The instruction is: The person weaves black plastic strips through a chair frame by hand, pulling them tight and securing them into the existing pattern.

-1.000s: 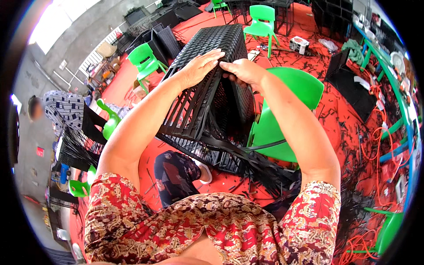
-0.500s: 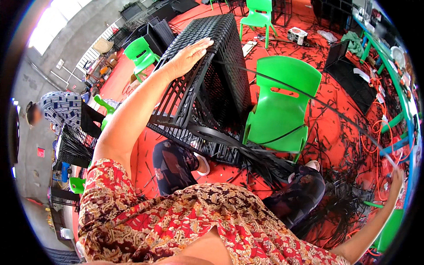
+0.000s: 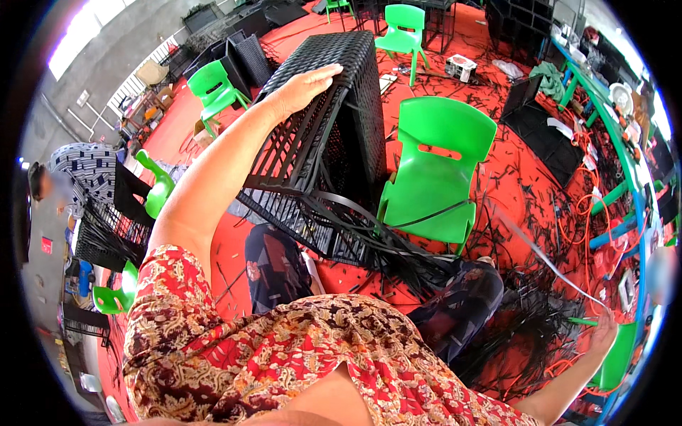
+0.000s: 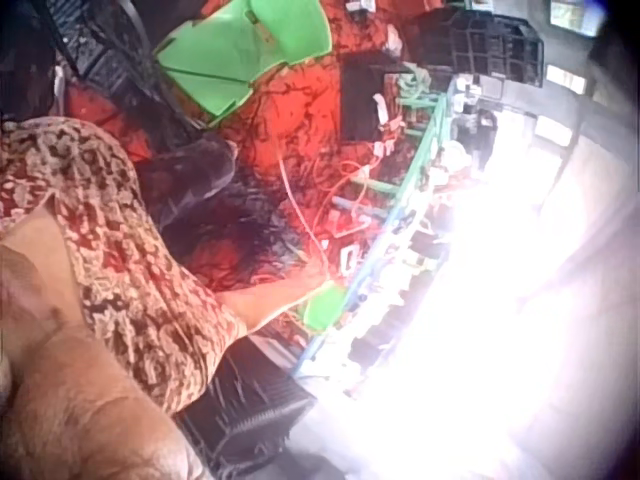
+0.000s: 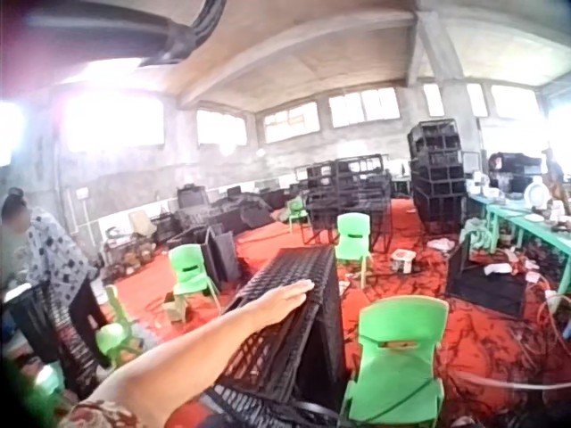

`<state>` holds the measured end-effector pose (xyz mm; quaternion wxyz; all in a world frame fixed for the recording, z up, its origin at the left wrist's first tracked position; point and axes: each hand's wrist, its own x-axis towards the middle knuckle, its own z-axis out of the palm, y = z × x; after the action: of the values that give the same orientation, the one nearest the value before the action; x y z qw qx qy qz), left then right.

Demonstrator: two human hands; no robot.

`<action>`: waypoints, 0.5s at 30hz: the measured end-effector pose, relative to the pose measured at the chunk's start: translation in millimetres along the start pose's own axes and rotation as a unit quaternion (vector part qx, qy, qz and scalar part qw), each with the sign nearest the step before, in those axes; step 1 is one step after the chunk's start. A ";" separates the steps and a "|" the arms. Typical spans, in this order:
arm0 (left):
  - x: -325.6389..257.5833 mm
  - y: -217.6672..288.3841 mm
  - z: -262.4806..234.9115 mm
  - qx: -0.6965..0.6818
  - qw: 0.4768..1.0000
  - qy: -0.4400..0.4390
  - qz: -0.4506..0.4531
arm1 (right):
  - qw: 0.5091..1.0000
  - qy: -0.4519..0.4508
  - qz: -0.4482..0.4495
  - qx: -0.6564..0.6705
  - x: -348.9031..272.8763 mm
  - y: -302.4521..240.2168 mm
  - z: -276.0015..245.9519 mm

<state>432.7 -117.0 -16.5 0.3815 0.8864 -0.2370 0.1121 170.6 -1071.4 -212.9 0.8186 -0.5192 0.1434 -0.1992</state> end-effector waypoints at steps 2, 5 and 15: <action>-6.4 27.3 -2.3 -0.126 0.990 0.002 -0.064 | 0.999 0.018 -0.045 -0.006 0.1 -7.8 52.9; -7.6 26.8 -9.3 -0.271 0.958 0.013 -0.097 | 0.985 -0.002 -0.149 -0.084 -1.1 -38.3 178.3; -19.8 31.8 -24.4 -0.299 0.949 0.015 -0.100 | 0.645 -0.317 -0.620 -0.313 -103.8 -12.7 683.3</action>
<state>399.1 -111.6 12.5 0.6414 0.7494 -0.1640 0.0107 378.7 -485.0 88.3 0.2873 -0.7437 -0.4268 -0.4268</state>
